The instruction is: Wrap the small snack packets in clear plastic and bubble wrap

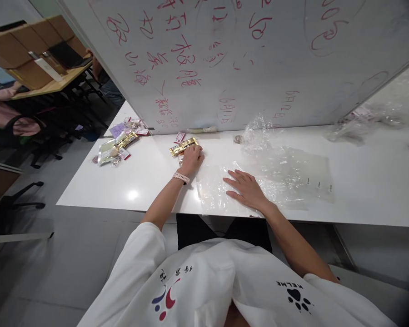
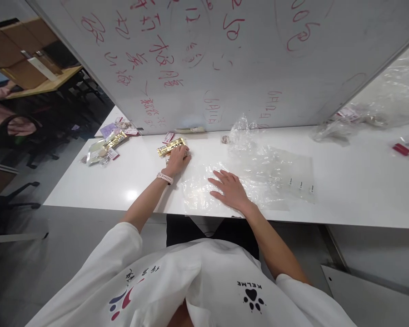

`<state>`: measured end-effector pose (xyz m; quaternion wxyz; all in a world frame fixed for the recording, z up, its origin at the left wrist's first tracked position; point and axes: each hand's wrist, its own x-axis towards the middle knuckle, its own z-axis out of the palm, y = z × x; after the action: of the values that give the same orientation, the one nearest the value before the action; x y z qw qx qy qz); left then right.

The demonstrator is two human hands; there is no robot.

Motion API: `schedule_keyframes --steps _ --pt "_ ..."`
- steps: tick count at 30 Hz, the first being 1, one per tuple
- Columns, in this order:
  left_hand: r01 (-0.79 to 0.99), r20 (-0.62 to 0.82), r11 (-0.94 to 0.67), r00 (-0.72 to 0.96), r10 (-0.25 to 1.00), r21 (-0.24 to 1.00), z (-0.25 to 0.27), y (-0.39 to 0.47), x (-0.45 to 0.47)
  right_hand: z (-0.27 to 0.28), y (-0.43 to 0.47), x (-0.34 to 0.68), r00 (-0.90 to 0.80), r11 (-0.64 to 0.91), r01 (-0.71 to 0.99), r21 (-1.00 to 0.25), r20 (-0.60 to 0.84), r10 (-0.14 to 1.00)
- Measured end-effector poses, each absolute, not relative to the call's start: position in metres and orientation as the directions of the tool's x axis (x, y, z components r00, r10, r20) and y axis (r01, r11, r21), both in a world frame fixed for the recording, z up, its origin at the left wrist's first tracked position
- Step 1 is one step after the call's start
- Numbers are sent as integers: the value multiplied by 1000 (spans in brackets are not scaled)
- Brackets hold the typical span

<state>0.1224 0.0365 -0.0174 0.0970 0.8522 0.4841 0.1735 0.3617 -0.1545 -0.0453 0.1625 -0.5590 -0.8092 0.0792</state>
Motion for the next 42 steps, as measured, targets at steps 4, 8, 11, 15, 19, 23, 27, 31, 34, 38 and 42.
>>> schedule_keyframes --steps 4,8,11,15,19,23,27,31,34,38,42 --pt "729 289 -547 465 837 411 6 13 132 -44 -150 354 -300 342 875 -343 172 938" --pt "536 309 -709 652 693 458 5 -56 157 -48 -145 353 -230 289 811 -509 176 957" --pt "523 210 -725 726 654 449 -13 -101 171 -47 -144 357 -93 211 665 -717 202 975" --pt "530 215 -701 703 678 478 -25 -120 169 -30 -155 368 138 146 574 -806 271 953" --pt "558 242 -637 621 745 531 -23 -124 156 -16 -187 388 465 9 734 -679 513 722" --pt "602 223 -567 549 805 563 -28 -130 153 -26 -225 415 707 -331 692 -641 511 489" --pt "601 222 -643 625 748 474 -36 -132 155 -34 -242 426 700 -455 682 -572 332 632" --pt "594 181 -704 700 691 389 -36 -134 152 -10 -235 415 682 -371 664 -649 323 656" --pt "551 170 -730 739 652 403 -36 -134 156 18 -226 401 625 -217 556 -802 231 746" --pt "492 199 -708 732 651 506 -42 -133 171 30 -216 399 607 -182 476 -860 172 776" --pt "440 221 -654 700 679 616 -45 -136 188 9 -217 429 737 -341 486 -805 167 655"
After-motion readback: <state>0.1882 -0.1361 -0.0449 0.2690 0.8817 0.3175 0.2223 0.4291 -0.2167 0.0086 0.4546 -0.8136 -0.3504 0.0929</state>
